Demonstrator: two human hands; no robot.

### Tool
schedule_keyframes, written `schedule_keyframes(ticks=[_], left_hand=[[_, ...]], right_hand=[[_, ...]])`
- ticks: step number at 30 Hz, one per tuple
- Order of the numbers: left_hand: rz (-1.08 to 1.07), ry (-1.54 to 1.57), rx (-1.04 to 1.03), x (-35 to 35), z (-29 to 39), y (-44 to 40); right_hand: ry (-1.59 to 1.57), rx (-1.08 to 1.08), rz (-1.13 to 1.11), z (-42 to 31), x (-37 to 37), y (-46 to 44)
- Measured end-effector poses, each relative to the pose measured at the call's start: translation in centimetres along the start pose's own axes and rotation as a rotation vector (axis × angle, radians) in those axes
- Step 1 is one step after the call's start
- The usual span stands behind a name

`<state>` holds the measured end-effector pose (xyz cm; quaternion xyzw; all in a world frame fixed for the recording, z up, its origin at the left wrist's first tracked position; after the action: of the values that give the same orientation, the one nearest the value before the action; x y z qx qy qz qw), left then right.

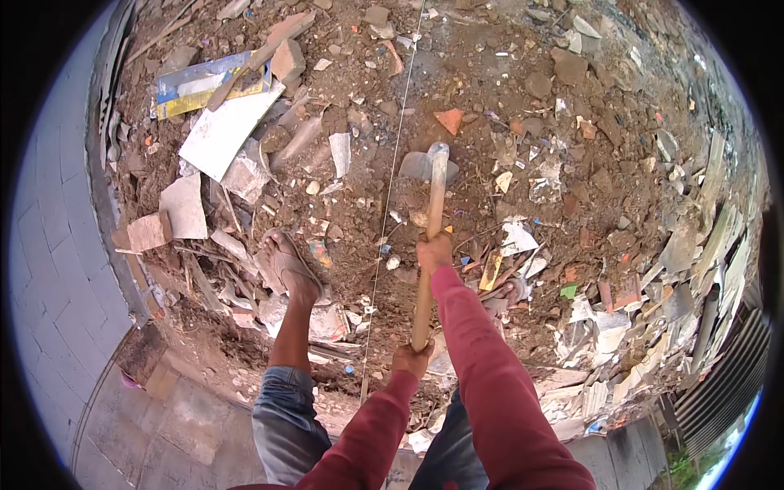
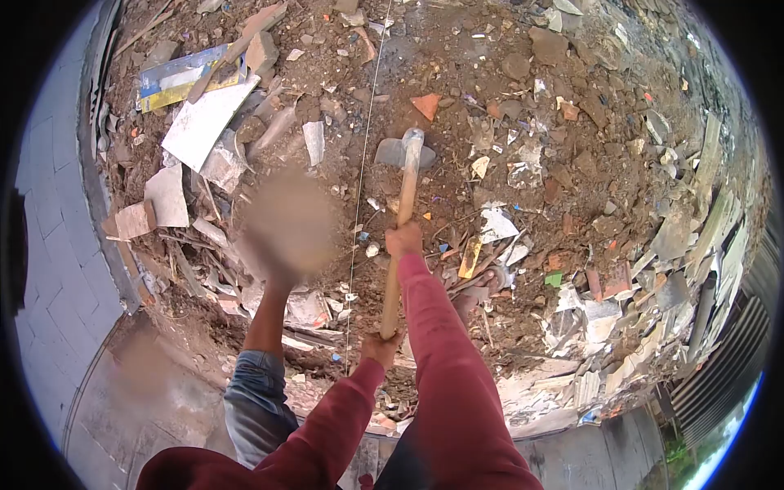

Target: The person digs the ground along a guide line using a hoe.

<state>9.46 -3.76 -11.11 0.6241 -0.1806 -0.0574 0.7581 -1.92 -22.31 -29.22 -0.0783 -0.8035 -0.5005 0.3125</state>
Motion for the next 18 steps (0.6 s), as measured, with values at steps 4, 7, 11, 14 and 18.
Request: schedule_keyframes(ticks=[4, 7, 11, 14, 18], left_hand=[[0.044, -0.032, 0.170, -0.5, -11.4, -0.3], [0.014, 0.237, 0.193, 0.3, -12.3, 2.3], [-0.052, 0.229, 0.160, -0.7, -4.3, 4.7], [-0.177, 0.345, 0.067, -2.0, 2.5, 8.6], [-0.209, 0.162, -0.382, -6.9, 7.1, 13.4]], right_hand=[[-0.125, 0.009, -0.173, 7.2, -7.2, 6.7], [0.061, -0.103, -0.117, 6.5, -6.2, 8.9], [0.010, -0.149, -0.232, 9.7, -7.8, 3.6], [-0.209, -0.083, -0.592, 11.0, -6.6, -0.1], [-0.229, -0.209, -0.613, 4.4, 8.6, 3.9]])
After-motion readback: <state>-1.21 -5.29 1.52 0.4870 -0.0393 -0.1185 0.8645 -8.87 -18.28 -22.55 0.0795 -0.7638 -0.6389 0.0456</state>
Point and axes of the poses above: each hand's wrist, its own y-axis away from the middle knuckle, its own x-axis out of the back of the hand, z = x × y, the point moved 5 cm from there along -y, towards the middle knuckle, and after that the axes turned 7 degrees about -x, right-handed, at the moved point
